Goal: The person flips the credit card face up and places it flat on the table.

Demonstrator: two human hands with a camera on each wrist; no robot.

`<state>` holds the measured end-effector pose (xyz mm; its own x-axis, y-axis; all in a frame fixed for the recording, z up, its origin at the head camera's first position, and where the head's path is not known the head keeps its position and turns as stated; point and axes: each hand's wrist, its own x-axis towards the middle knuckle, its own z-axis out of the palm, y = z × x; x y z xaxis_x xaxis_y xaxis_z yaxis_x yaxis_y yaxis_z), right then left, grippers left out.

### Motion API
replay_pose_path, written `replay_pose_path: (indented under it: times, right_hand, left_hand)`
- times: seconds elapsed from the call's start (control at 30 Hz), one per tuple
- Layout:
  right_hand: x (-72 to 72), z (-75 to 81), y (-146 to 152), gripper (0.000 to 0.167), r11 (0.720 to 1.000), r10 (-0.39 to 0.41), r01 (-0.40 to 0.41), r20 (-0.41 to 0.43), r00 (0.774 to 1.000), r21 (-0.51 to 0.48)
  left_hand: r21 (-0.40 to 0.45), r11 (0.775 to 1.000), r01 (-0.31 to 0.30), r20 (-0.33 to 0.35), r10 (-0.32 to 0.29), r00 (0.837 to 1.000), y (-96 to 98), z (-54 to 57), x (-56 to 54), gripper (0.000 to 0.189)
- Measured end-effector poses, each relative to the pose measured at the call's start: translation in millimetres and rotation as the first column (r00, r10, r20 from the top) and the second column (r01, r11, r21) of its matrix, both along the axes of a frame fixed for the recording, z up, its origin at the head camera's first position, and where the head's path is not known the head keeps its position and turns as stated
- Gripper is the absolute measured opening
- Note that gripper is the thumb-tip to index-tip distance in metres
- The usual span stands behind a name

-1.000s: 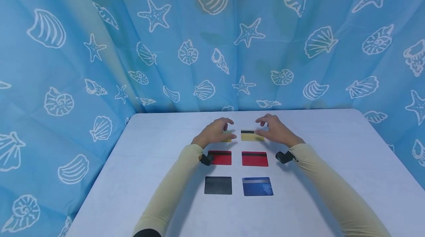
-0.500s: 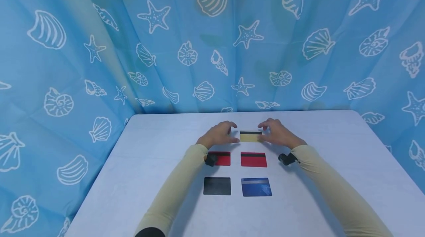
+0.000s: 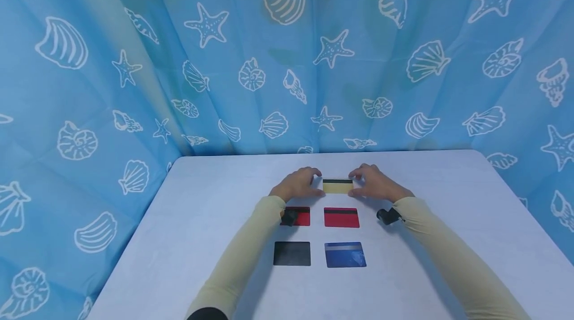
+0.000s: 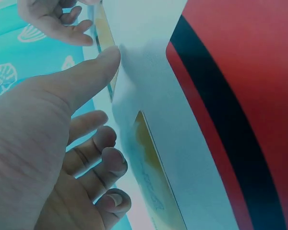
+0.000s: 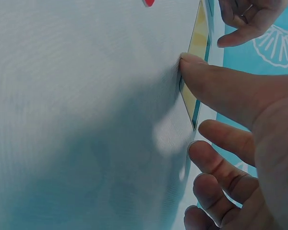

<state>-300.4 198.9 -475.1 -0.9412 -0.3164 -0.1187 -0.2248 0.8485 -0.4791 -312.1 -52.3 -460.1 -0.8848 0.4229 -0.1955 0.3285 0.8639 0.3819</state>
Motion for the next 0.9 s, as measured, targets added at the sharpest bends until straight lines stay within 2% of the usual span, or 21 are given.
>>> replay_pose_path:
  times: [0.37,0.53,0.9]
  right_hand:
    - [2.7,7.1,-2.6,0.054,1.0,-0.004,0.004,0.02,1.0,-0.007]
    - [1.8,6.1,-3.1,0.053,1.0,-0.013,0.014,0.034,0.999,-0.012]
    - [-3.7,2.6,-4.0,0.051,0.999,-0.022,0.024,0.07,0.997,-0.035]
  left_hand:
    - [0.016,1.0,-0.003,0.019,0.003,1.0,3.0,-0.9,2.8,0.06]
    - [0.019,1.0,0.022,0.023,-0.023,0.999,4.4,0.4,3.0,0.055]
    - [0.011,0.999,0.034,0.029,-0.034,0.999,6.5,1.1,2.9,0.051]
